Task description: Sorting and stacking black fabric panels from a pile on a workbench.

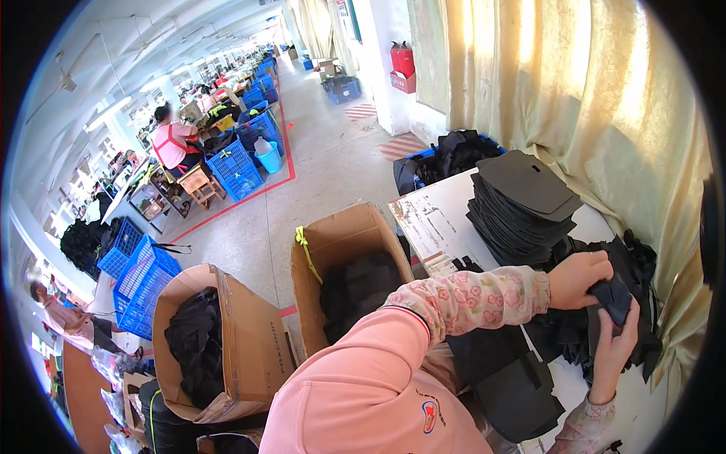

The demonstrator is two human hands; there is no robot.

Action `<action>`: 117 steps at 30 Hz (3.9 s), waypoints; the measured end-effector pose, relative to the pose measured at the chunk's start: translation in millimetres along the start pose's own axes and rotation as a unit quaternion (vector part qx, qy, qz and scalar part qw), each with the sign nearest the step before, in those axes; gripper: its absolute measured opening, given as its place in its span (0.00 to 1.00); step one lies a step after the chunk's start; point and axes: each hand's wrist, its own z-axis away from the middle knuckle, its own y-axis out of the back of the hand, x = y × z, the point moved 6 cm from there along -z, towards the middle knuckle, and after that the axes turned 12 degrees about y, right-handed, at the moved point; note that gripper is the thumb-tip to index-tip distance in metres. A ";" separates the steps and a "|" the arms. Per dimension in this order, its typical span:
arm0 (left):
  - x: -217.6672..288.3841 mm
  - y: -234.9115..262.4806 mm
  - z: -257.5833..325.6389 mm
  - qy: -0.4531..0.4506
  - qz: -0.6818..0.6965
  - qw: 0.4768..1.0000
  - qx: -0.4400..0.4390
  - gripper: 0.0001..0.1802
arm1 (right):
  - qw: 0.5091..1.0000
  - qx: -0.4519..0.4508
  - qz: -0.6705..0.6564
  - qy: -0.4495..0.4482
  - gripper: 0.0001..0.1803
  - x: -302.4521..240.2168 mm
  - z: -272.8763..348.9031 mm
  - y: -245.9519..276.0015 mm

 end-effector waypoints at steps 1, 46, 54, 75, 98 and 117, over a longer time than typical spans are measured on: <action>2.7 0.5 0.2 0.000 0.000 1.000 0.000 0.21 | 1.000 0.000 0.000 0.000 0.24 6.7 0.8 4.1; -237.2 102.1 200.3 0.485 -0.274 0.591 -0.583 0.31 | 0.921 -0.264 0.046 -0.283 0.12 137.4 240.7 26.7; -269.7 80.8 212.7 0.489 -0.261 0.593 -0.584 0.37 | 0.956 -0.168 0.199 -0.137 0.22 121.9 185.0 16.7; -280.6 60.7 202.6 0.526 -0.159 0.648 -0.527 0.24 | 0.931 0.117 0.322 -0.126 0.20 237.6 20.7 85.6; -289.9 67.8 194.2 0.467 -0.212 0.665 -0.543 0.28 | 0.923 -0.255 0.142 -0.251 0.18 140.5 216.0 4.1; -228.6 88.3 139.5 0.430 -0.168 0.805 -0.372 0.12 | 0.912 -0.369 0.173 -0.052 0.43 68.5 221.1 -67.4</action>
